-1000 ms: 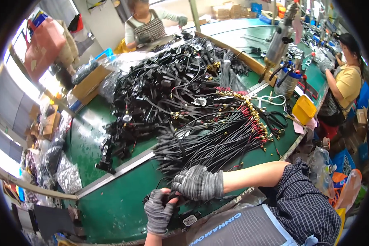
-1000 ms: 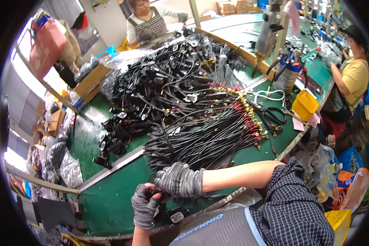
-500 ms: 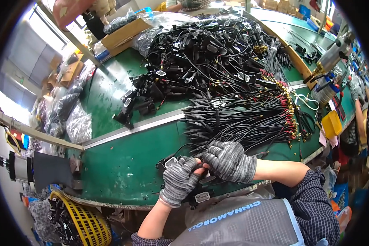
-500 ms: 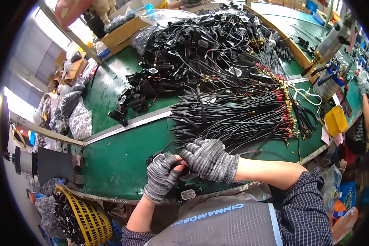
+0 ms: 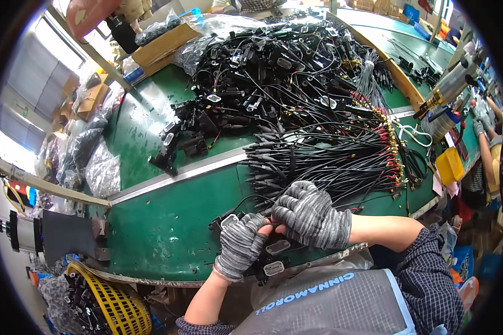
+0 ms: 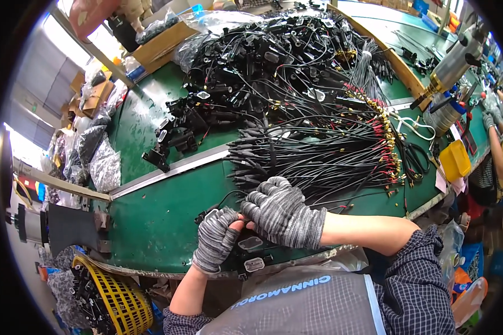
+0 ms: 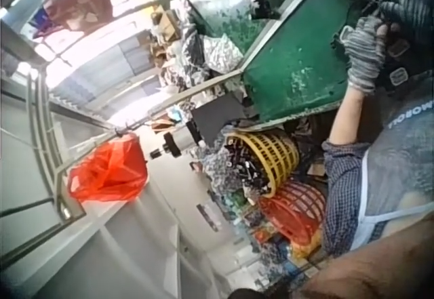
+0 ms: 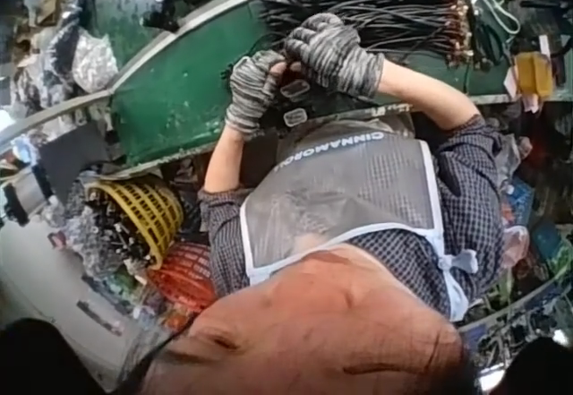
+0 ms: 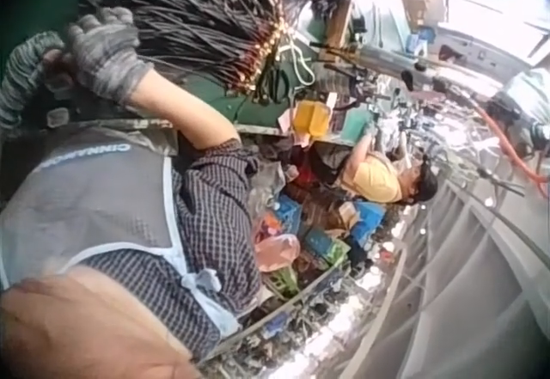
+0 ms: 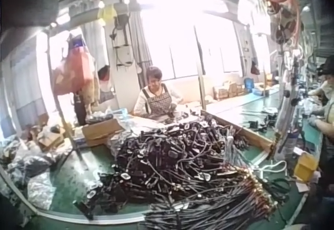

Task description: Assembling and organizing bundles of electrical wire harnesses at a manual workstation.

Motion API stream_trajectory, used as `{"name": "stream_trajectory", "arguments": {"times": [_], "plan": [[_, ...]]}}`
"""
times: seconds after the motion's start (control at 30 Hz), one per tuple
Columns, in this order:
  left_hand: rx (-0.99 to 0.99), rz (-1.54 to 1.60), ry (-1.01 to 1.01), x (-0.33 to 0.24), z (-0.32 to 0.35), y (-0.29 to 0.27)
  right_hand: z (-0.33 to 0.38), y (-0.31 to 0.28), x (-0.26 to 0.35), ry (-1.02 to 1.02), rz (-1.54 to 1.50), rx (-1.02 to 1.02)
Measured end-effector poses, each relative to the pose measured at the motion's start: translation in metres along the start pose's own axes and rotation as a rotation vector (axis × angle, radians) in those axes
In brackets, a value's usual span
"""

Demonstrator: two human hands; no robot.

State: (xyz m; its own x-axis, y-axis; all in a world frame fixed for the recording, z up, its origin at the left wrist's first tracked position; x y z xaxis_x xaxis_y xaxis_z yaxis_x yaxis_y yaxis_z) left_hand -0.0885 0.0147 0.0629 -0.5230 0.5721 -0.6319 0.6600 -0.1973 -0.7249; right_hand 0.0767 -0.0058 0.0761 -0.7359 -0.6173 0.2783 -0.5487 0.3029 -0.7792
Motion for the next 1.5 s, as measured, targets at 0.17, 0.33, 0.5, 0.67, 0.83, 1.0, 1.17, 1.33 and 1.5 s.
{"name": "stream_trajectory", "arguments": {"times": [0.17,0.33,0.5,0.67,0.83,1.0,1.17,1.33,1.5], "plan": [[0.017,0.083,0.017,0.001,-0.004,0.0,0.001,0.002,-0.002,0.01,0.027,0.035],[-0.001,0.056,0.015,0.013,-0.007,-0.008,-0.014,-0.005,-0.015,0.019,0.017,0.161],[-0.086,-0.291,-0.124,0.078,-0.032,-0.046,-0.051,-0.013,-0.098,0.222,0.048,-0.133],[0.21,-0.329,-0.21,0.13,-0.047,-0.05,-0.064,0.037,-0.133,0.27,0.241,0.186],[0.152,-0.55,-0.329,0.147,-0.107,-0.071,-0.059,0.049,-0.131,0.157,0.301,0.151],[0.087,-1.044,-0.421,0.142,-0.182,-0.03,-0.067,0.033,-0.135,0.492,0.037,0.07],[0.183,-1.053,-0.681,0.183,-0.185,-0.02,-0.079,-0.043,-0.118,0.564,-0.752,-0.545],[0.039,-0.617,-0.488,0.165,-0.153,-0.04,-0.05,-0.166,-0.125,0.111,-0.733,-0.786],[-0.314,0.432,-0.432,0.171,-0.059,-0.057,-0.036,-0.18,-0.07,0.175,-0.597,-0.711]]}}
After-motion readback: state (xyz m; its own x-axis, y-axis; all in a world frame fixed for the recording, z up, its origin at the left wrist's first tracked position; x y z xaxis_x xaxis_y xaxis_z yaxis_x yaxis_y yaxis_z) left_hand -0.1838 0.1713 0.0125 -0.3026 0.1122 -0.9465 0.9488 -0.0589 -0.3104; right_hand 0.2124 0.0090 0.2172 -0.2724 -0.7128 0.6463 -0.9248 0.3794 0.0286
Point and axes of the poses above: each hand's wrist, its own z-axis away from the middle knuckle, its own y-axis out of the palm, x = y × z, the point moved 2 cm from there along -z, towards the middle knuckle, and after that the axes turned 7 degrees about -x, right-handed, at the moved point
